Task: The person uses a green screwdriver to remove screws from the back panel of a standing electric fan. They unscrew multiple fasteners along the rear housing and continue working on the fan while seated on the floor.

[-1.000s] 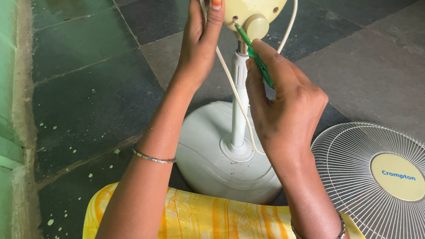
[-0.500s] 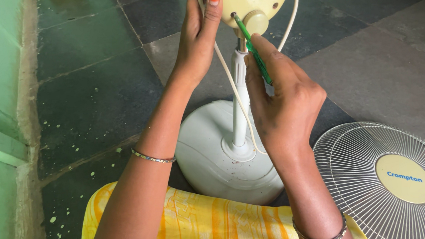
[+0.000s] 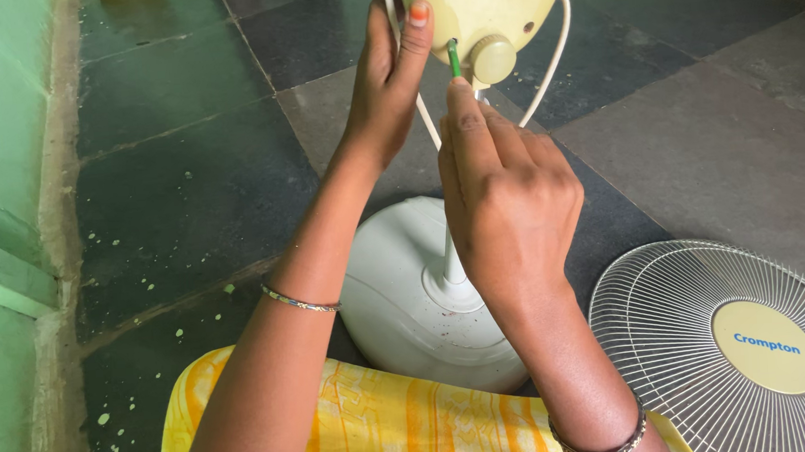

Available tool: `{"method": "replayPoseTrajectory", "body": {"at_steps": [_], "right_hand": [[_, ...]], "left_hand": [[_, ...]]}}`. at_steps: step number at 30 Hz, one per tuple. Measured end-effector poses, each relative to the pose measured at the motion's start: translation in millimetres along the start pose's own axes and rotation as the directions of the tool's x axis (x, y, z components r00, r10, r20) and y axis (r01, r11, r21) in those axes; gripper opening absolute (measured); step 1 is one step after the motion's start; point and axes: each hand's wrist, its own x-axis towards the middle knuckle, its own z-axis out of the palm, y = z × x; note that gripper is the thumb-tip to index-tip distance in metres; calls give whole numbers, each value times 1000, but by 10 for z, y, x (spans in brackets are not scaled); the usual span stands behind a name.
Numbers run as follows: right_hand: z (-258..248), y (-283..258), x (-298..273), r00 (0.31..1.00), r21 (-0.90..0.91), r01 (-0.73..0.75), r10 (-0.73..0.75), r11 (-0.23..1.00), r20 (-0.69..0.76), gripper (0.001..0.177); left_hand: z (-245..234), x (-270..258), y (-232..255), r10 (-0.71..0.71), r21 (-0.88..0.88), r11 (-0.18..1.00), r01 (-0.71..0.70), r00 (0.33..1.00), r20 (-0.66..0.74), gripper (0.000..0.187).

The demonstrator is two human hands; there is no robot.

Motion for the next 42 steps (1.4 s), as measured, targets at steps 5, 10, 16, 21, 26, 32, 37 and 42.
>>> {"method": "replayPoseTrajectory", "body": {"at_steps": [5, 10, 16, 21, 26, 32, 37, 42], "right_hand": [[41, 27, 66, 997, 31, -70, 69, 997, 24, 29], [11, 58, 175, 970, 289, -241, 237, 926, 48, 25], [-6, 83, 214, 936, 382, -351, 330, 855, 121, 29], [-39, 56, 301, 935, 319, -353, 318, 880, 157, 29], [-474, 42, 207, 871, 450, -482, 466, 752, 156, 21], [-437, 38, 156, 888, 432, -449, 443, 783, 120, 25], [-203, -38, 113, 889, 372, -451, 444, 811, 110, 30], [-118, -35, 69, 914, 303, -402, 397, 864, 81, 33]], "left_hand": [[18, 30, -52, 16, 9, 1000, -16, 1000, -20, 66], [28, 30, -65, -4, 19, 1000, 4, 1000, -31, 69], [48, 8, -33, -13, 20, 1000, 14, 999, -49, 75], [62, 22, 6, -46, 82, 995, 51, 997, -65, 79], [77, 33, 5, -14, 42, 999, 17, 998, -62, 78], [60, 21, 65, -82, 35, 996, 83, 996, -37, 79], [60, 10, 151, -118, 25, 993, 119, 992, -41, 80], [59, 15, 182, -155, 59, 986, 157, 987, -39, 80]]}}
